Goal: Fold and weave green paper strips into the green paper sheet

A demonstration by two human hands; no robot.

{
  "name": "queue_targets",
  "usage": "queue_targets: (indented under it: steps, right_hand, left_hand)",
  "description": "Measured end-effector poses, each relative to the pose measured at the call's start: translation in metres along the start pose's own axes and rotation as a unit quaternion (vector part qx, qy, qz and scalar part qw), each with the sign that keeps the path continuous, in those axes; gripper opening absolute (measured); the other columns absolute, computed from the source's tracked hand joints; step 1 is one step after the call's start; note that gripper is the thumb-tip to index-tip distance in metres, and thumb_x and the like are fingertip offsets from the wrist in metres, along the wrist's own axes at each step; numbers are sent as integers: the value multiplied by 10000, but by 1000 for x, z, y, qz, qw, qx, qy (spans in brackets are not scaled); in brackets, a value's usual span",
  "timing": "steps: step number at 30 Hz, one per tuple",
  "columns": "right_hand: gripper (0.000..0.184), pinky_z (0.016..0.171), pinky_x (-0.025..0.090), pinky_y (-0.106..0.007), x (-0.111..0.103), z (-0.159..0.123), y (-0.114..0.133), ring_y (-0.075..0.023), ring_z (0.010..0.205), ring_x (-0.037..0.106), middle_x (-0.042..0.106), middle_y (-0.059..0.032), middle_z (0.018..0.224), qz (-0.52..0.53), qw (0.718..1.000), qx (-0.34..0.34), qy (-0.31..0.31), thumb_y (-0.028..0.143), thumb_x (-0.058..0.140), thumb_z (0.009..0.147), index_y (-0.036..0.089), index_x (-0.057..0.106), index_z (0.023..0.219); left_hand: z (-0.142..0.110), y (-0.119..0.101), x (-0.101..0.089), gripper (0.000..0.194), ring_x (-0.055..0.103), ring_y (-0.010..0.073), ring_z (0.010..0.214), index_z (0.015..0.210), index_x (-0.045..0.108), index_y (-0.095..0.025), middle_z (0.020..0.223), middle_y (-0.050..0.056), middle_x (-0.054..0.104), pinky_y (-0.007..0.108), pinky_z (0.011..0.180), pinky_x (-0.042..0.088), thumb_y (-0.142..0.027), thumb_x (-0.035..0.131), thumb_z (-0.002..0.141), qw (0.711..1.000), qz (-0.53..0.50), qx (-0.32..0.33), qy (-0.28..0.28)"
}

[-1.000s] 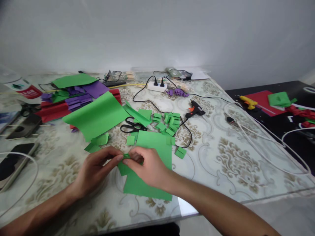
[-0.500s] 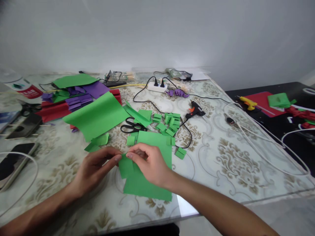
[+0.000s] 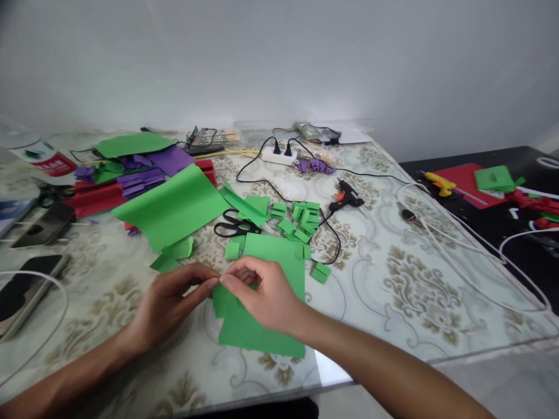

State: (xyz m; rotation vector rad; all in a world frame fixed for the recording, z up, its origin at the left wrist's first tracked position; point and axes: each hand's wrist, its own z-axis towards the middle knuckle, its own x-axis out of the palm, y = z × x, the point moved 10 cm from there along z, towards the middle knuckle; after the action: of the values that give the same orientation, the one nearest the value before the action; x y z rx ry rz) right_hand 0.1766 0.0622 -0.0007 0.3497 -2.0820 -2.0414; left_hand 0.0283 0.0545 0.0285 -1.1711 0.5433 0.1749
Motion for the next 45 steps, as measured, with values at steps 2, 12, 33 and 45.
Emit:
queue_targets:
  steps: [2,12,33,45]
  right_hand:
    - [274,673,522,-271,1,-1,-1,-164,717,667,736,-15,774,-13,1000,-3,5,470,757,924,197,744,903]
    - [238,634,481,-259,-2,1,-1,-143,658,618,695,7,714,7,1000,3,-7,422,784,907,194,739,858]
    - [164,598,406,-252,5,-1,-1,-117,627,527,601,35,683,16,1000,-4,22,341,726,932,177,727,928]
    - [218,614,408,-259,4,0,-8,-132,660,542,625,12,715,41,999,24,18,391,751,925,175,731,902]
  left_hand:
    - [-1,-2,1,126,708,139,667,904,777,-193,778,13,783,205,630,554,-247,696,984,1000,1,4,4]
    - [-2,4,3,162,683,153,717,915,724,-191,798,15,730,236,669,555,-276,637,1021,999,-16,-21,29]
    - [-2,3,2,182,660,137,694,894,728,-185,771,2,719,214,650,528,-289,647,1019,999,-20,-23,29]
    - [-3,6,4,203,654,148,703,899,716,-181,774,10,706,236,658,530,-302,621,1031,998,-21,-34,39]
